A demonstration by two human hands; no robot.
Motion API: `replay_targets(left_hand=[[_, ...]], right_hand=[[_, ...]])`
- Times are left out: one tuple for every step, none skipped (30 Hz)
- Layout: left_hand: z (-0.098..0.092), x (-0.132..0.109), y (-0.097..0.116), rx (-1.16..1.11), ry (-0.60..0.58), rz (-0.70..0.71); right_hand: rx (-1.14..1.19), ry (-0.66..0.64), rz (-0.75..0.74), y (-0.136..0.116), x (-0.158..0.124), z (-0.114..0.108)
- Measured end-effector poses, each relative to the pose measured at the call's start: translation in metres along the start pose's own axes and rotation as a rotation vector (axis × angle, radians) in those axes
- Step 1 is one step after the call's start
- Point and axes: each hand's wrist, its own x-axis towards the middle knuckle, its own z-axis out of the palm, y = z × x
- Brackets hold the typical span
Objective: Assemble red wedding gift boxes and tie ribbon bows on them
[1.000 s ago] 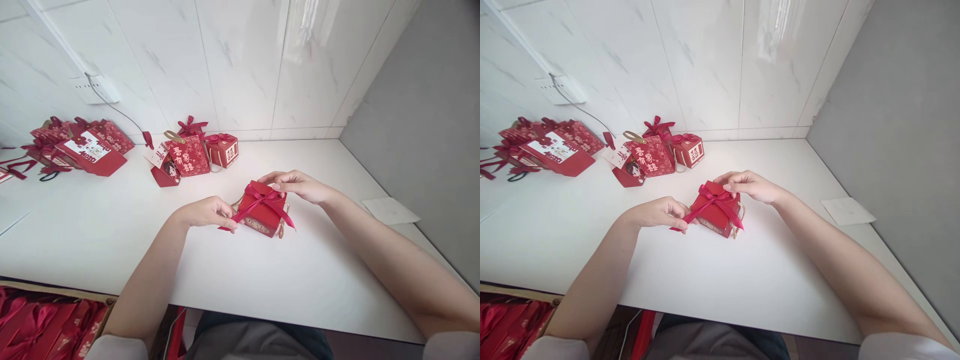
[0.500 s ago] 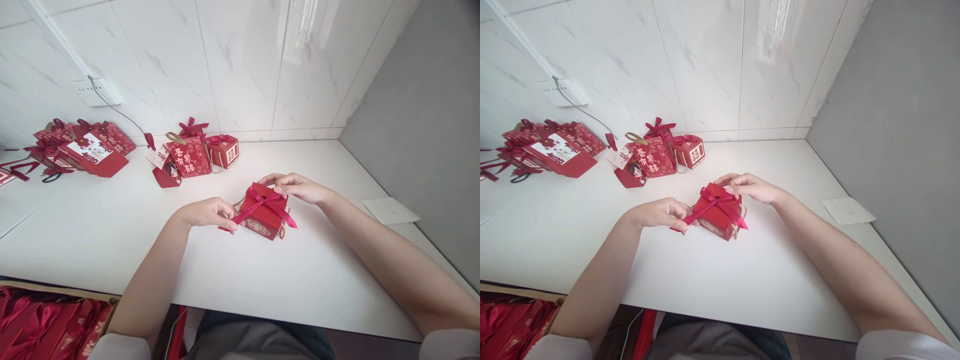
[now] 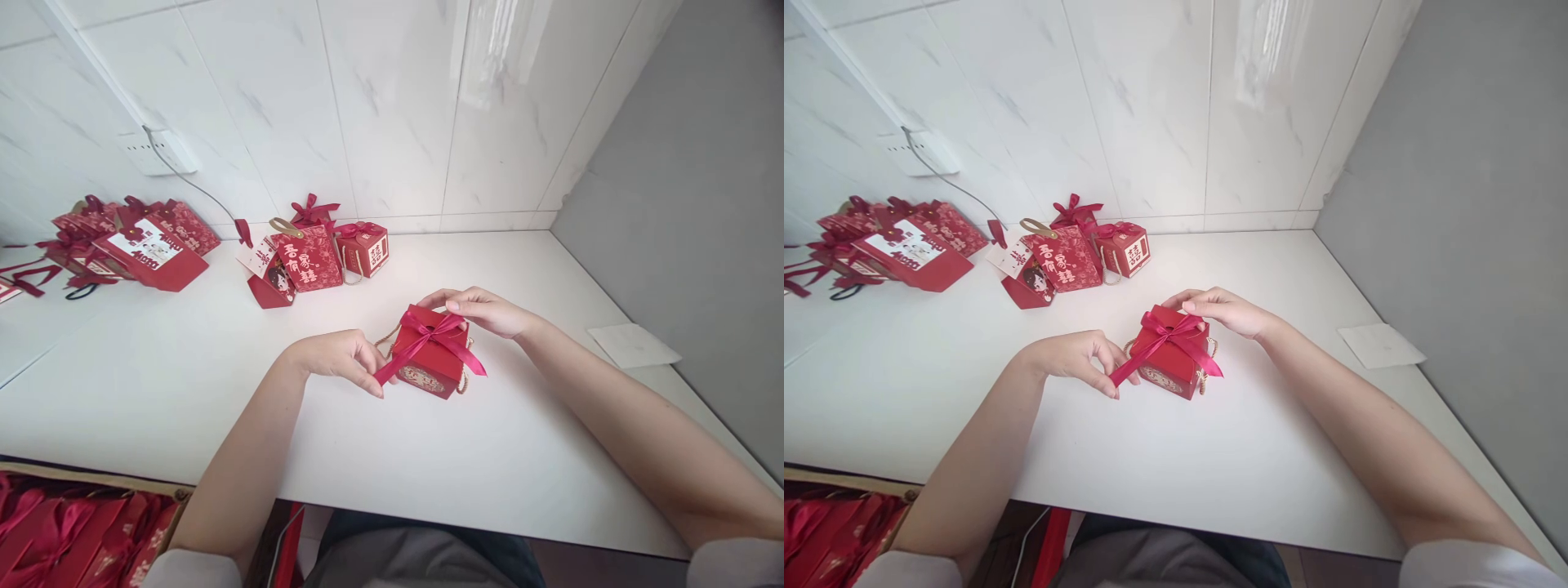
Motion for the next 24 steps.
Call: replay_targets(left_hand=[[0.000,0.000,0.000,0.000,-0.039,-0.026],[0.000,0.000,0.001,0.002,-0.077,-0.055],[0.001,0.000,0.001,0.003,-0.097,-0.074],[0.001,0.000,0.002,0.001,-0.099,-0.082],[0.001,0.000,0.002,-0.002,-0.101,-0.088],[0.001,0.000,0.002,-0.006,-0.103,-0.095],[0.001,0.000,0.003,-0.010,-0.105,-0.101],[0.001,-0.001,0.003,-0.008,-0.110,-0.111],[0.000,-0.001,0.003,0.001,-0.116,-0.129],[0.000,-0.002,0.002,0.017,-0.124,-0.156],[-0.002,-0.002,0.002,0.036,-0.127,-0.191],[-0.003,-0.003,0.001,0.058,-0.123,-0.230],[-0.005,-0.004,0.000,0.081,-0.110,-0.267],[-0.007,-0.006,-0.002,0.102,-0.092,-0.297],[-0.009,-0.007,-0.003,0.116,-0.071,-0.317],[-0.012,-0.009,-0.004,0.121,-0.049,-0.326],[-0.014,-0.010,-0.006,0.119,-0.029,-0.326],[-0.016,-0.011,-0.007,0.109,-0.010,-0.324],[-0.017,-0.012,-0.007,0.094,0.016,-0.320],[-0.018,-0.012,-0.008,0.084,0.049,-0.316],[-0.018,-0.011,-0.008,0.083,0.094,-0.307],[-0.017,-0.009,-0.008,0.092,0.151,-0.290],[-0.016,-0.007,-0.008,0.106,0.220,-0.261],[-0.013,-0.005,-0.007,0.120,0.289,-0.220]], right_hand=[[0.011,0.007,-0.005,-0.001,0.000,0.001],[0.020,0.015,-0.010,-0.001,0.000,0.002],[0.027,0.025,-0.013,-0.002,0.000,0.003],[0.032,0.034,-0.015,-0.003,0.000,0.004],[0.034,0.043,-0.014,-0.004,0.000,0.004],[0.034,0.051,-0.013,-0.004,0.000,0.004],[0.032,0.058,-0.009,-0.005,0.000,0.004],[0.028,0.066,-0.005,-0.005,-0.001,0.004],[0.021,0.075,-0.004,-0.005,-0.001,0.004],[0.011,0.086,-0.007,-0.006,-0.001,0.003],[-0.003,0.100,-0.015,-0.007,-0.002,0.002],[-0.022,0.112,-0.027,-0.008,-0.002,0.001],[-0.043,0.124,-0.043,-0.009,-0.003,0.001],[-0.065,0.132,-0.060,-0.011,-0.004,0.000],[-0.083,0.137,-0.073,-0.013,-0.004,0.000],[-0.096,0.140,-0.082,-0.015,-0.005,0.000],[-0.107,0.141,-0.086,-0.017,-0.006,0.000],[-0.115,0.142,-0.086,-0.018,-0.006,0.000],[-0.119,0.146,-0.085,-0.019,-0.006,0.000],[-0.114,0.153,-0.086,-0.020,-0.006,0.000],[-0.098,0.167,-0.092,-0.019,-0.005,-0.001],[-0.071,0.182,-0.098,-0.019,-0.004,-0.002],[-0.039,0.202,-0.100,-0.017,-0.004,-0.004],[-0.007,0.224,-0.093,-0.015,-0.003,-0.007]])
